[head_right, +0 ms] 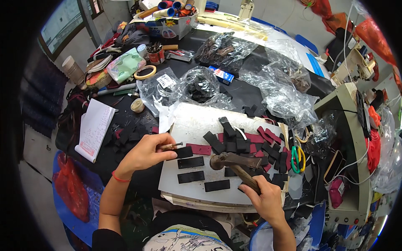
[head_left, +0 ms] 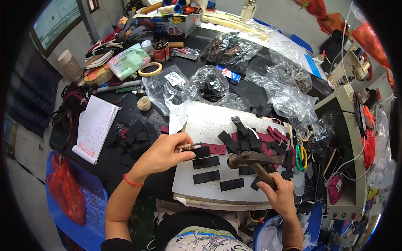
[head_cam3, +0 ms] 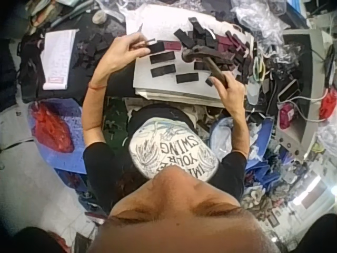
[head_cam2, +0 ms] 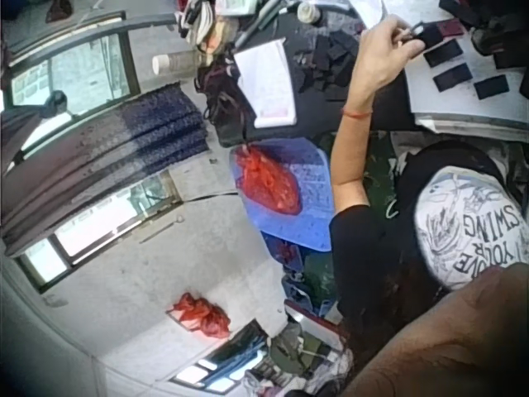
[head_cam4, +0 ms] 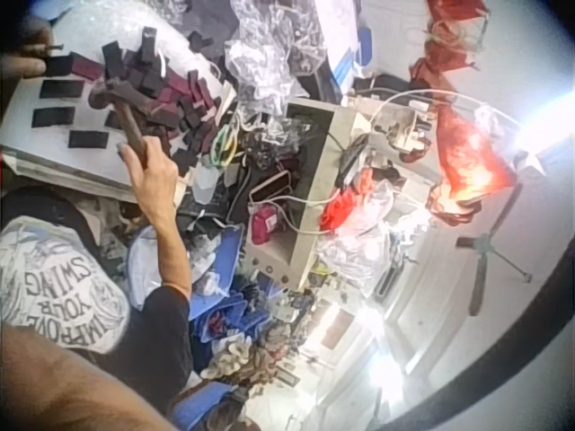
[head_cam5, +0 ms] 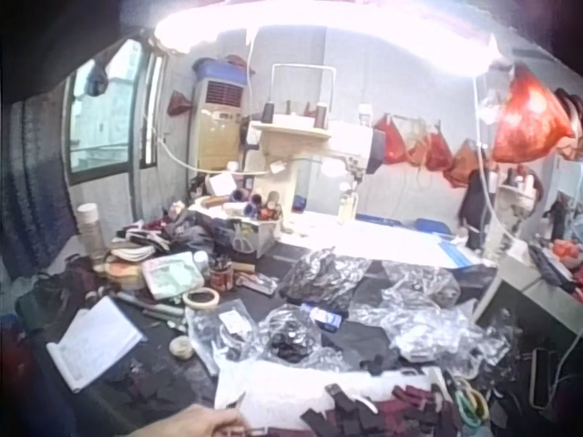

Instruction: The person uses a hammer to strike small rectangular pieces of black and maroon material on a white cutting board. They repeatedly pick up individual pieces, position them, and hit them with the hammer before moving them aside or continuing the process.

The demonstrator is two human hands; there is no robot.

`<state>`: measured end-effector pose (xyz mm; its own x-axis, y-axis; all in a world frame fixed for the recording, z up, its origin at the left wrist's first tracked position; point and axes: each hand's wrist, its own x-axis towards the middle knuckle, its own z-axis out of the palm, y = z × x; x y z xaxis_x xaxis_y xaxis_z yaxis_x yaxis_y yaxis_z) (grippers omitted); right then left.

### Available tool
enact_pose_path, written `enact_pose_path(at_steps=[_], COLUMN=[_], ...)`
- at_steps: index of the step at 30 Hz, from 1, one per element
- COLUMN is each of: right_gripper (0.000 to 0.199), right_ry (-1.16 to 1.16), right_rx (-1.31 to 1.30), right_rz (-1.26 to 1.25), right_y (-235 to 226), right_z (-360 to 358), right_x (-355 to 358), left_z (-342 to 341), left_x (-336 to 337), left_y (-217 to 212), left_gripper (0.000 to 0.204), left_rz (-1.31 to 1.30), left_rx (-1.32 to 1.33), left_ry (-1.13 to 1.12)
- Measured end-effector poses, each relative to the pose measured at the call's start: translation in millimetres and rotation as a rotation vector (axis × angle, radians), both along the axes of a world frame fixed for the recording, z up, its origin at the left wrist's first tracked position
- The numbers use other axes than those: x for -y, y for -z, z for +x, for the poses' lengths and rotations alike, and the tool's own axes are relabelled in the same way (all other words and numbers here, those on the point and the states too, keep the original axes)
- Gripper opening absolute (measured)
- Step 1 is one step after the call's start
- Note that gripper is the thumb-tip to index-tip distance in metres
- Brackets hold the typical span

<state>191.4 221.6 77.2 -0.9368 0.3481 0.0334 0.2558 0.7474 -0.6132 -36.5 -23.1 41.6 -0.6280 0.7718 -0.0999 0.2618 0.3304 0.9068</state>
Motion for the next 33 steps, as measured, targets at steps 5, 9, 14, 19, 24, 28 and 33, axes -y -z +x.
enact_pose_path(at_steps=[5, 9, 14, 19, 24, 28, 33], right_gripper=[0.024, 0.025, 0.025, 0.022, 0.025, 0.026, 0.026], right_ry=[-0.047, -0.105, -0.086, -0.082, -0.102, -0.115, -0.081], right_rx=[0.049, 0.037, 0.024, -0.019, 0.027, 0.027, 0.029], right_rz=[-0.004, 0.022, 0.038, 0.050, 0.022, 0.032, 0.020], right_y=[0.6, 0.7, 0.3, 1.9, -0.7, 1.2, 1.6], right_z=[-4.3, -8.1, -1.5, 11.4, 13.6, 16.8, 24.8], right_x=[9.6, 16.4, 17.1, 16.5, 20.5, 21.6, 20.9], left_z=[37.9, 91.7, 83.6, 82.7, 102.0, 95.8, 88.6], left_x=[33.4, 21.3, -5.4, 12.5, 9.3, 4.2, 5.3], left_y=[-3.2, 19.0, 20.9, 9.0, 13.0, 22.4, 15.8], left_gripper=[0.022, 0.018, 0.026, 0.021, 0.016, 0.021, 0.019], left_rz=[0.004, 0.005, -0.040, -0.121, -0.102, -0.133, -0.099], left_rx=[0.083, -0.231, -0.405, -0.094, -0.385, -0.589, -0.558], left_ry=[0.121, 0.125, -0.138, 0.113, -0.024, -0.071, -0.127])
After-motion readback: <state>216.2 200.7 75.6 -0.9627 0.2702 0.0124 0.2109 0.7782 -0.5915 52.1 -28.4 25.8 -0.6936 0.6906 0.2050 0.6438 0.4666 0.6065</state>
